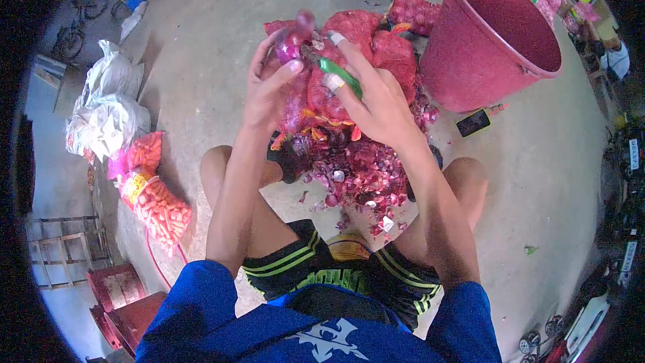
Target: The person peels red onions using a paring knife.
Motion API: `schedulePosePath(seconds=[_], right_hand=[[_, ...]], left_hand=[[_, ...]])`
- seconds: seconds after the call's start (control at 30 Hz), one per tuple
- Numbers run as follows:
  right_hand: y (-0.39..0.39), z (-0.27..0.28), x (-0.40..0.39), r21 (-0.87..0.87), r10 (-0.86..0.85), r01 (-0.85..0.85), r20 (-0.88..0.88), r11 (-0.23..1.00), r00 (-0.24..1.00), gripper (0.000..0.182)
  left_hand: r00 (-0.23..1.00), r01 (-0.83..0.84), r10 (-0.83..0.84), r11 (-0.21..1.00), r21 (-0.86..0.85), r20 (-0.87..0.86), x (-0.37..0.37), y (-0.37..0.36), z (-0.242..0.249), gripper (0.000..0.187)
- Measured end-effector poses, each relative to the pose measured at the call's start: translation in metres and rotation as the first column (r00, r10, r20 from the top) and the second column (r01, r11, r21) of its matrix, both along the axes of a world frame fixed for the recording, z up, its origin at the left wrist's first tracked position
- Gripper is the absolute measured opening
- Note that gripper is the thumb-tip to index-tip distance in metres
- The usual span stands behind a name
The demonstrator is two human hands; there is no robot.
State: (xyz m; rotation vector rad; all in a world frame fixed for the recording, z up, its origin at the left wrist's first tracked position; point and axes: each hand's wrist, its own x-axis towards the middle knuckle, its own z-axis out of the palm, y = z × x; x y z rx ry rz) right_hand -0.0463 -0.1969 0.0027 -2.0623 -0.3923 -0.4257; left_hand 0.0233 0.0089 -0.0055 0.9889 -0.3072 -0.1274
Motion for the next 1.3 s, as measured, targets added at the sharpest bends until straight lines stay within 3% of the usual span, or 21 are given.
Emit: schedulePosePath(seconds=[0.13, 0.4, 0.47, 0.57, 0.7, 0.77, 0.8, 0.83, 0.87, 0.9, 0.97, 1.07, 1.13, 1.17, 1.2, 1.27, 1.3], right_hand=[[0.002, -0.007, 0.005, 0.037, -0.006, 0.003, 0.072, 0.999, 0.997, 0.067], [0.002, -0.003, 0.0, 0.018, 0.006, -0.007, 0.084, 1.0, 0.996, 0.067], [0.005, 0.0, -0.001, 0.098, 0.031, -0.032, 0.004, 0.995, 1.0, 0.067], [0.005, -0.001, 0.001, 0.187, 0.094, -0.096, 0.017, 0.978, 0.995, 0.066], [-0.003, 0.001, 0.01, 0.014, 0.083, -0.083, 0.02, 0.996, 0.996, 0.064], [-0.001, -0.012, 0.016, 0.279, 0.062, -0.011, -0.174, 0.96, 0.983, 0.056], [-0.001, -0.009, 0.015, 0.278, 0.062, -0.011, -0.174, 0.96, 0.983, 0.056], [-0.003, -0.005, 0.014, 0.56, 0.203, 0.025, -0.34, 0.828, 0.918, 0.054], [-0.004, -0.001, 0.014, 0.774, 0.381, 0.125, -0.437, 0.621, 0.815, 0.051], [-0.004, 0.001, 0.013, 0.775, 0.382, 0.123, -0.435, 0.619, 0.816, 0.051], [-0.004, 0.005, 0.009, 0.903, 0.546, 0.217, -0.401, 0.37, 0.736, 0.049], [-0.009, 0.006, 0.006, 0.912, 0.591, 0.193, -0.385, 0.363, 0.708, 0.05], [-0.012, 0.006, 0.009, 0.894, 0.543, 0.193, -0.404, 0.404, 0.736, 0.05], [-0.015, 0.005, 0.01, 0.872, 0.489, 0.196, -0.423, 0.448, 0.763, 0.049], [-0.021, 0.004, 0.013, 0.875, 0.488, 0.197, -0.419, 0.443, 0.765, 0.049], [-0.033, 0.0, 0.017, 0.726, 0.215, 0.235, -0.469, 0.646, 0.856, 0.048], [-0.032, 0.008, 0.014, 0.664, 0.126, 0.241, -0.455, 0.708, 0.881, 0.049]], left_hand=[[0.996, 0.034, -0.039, 0.997, 0.062, 0.081, -0.007, -0.005, 0.0, 0.068], [0.999, -0.033, 0.033, 0.999, -0.004, 0.019, 0.0, -0.002, -0.003, 0.072], [0.999, -0.026, 0.027, 1.0, -0.013, 0.037, 0.0, -0.001, -0.001, 0.073], [0.997, -0.002, 0.0, 1.0, 0.027, 0.074, -0.003, -0.004, -0.001, 0.075], [0.975, -0.051, 0.006, 0.979, 0.197, 0.222, -0.004, -0.007, 0.002, 0.075], [0.963, -0.09, 0.018, 0.961, 0.262, 0.267, -0.001, -0.008, 0.0, 0.076], [0.933, -0.143, 0.018, 0.935, 0.325, 0.36, 0.0, -0.009, 0.0, 0.075], [0.894, -0.201, 0.01, 0.903, 0.379, 0.448, 0.001, -0.011, 0.001, 0.073], [0.894, -0.202, 0.011, 0.903, 0.38, 0.449, 0.002, -0.013, 0.0, 0.073], [0.86, -0.213, -0.005, 0.906, 0.367, 0.511, 0.003, -0.015, -0.001, 0.073], [0.82, -0.215, -0.028, 0.911, 0.353, 0.571, 0.005, -0.017, -0.002, 0.072], [0.881, -0.115, -0.067, 0.93, 0.348, 0.469, 0.006, -0.009, -0.001, 0.076], [0.952, -0.029, -0.048, 0.969, 0.245, 0.302, 0.007, -0.005, -0.001, 0.079], [0.952, -0.028, -0.051, 0.968, 0.25, 0.303, 0.007, -0.004, -0.001, 0.079], [0.966, 0.036, -0.07, 0.99, 0.136, 0.25, 0.007, -0.003, -0.001, 0.077], [0.98, 0.145, -0.128, 0.984, -0.107, 0.15, 0.005, -0.001, -0.001, 0.074], [0.99, 0.103, -0.093, 0.99, -0.098, 0.104, 0.003, 0.0, -0.001, 0.072]])
